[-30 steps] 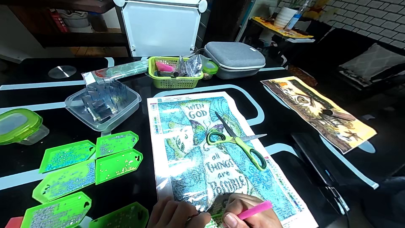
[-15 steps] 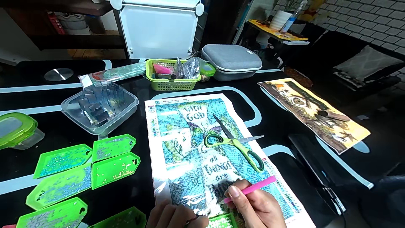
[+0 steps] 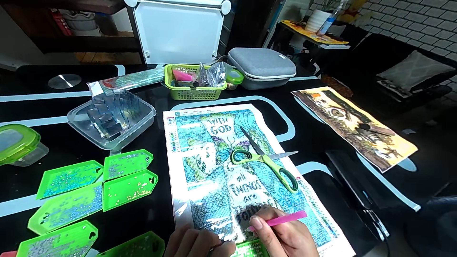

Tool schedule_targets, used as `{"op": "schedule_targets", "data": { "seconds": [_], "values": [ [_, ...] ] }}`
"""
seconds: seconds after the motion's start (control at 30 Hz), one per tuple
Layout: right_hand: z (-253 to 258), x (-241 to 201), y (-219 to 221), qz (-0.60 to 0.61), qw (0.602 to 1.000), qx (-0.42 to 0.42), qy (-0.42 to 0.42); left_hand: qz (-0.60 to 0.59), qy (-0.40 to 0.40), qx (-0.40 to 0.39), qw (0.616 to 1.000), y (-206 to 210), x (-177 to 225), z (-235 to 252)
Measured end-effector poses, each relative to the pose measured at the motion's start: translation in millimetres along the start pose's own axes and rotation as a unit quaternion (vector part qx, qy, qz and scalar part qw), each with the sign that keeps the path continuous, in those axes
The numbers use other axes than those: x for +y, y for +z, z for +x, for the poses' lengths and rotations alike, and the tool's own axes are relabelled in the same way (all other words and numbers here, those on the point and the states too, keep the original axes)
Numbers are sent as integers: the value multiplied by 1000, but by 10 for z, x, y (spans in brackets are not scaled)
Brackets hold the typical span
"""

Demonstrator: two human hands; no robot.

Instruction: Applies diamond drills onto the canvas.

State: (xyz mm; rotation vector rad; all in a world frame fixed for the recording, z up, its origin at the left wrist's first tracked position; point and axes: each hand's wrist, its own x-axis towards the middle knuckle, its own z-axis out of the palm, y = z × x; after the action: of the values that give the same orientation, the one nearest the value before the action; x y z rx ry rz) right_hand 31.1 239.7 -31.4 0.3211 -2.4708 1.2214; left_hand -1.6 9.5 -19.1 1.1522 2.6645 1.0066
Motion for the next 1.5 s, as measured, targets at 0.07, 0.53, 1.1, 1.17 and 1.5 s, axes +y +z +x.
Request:
{"op": "schedule_targets", "data": {
  "seconds": [0.07, 0.53, 1.1, 1.17, 1.5],
  "values": [
    [1, 8, 2, -3, 1000, -1, -6, 0, 2, 1, 1000, -3, 0, 2],
    [2, 38, 11, 31, 999, -4, -16, 7, 0, -4, 1000, -11, 4, 3],
    [-28, 25, -35, 106, 989, -70, -74, 3, -1, 0, 1000, -2, 1, -4],
    [-26, 24, -36, 99, 989, -74, -76, -2, -3, 3, 1000, 0, 2, -2],
    [-21, 31, -35, 112, 988, -81, -74, -7, -2, 4, 1000, -8, 3, -5]
  ]
}}
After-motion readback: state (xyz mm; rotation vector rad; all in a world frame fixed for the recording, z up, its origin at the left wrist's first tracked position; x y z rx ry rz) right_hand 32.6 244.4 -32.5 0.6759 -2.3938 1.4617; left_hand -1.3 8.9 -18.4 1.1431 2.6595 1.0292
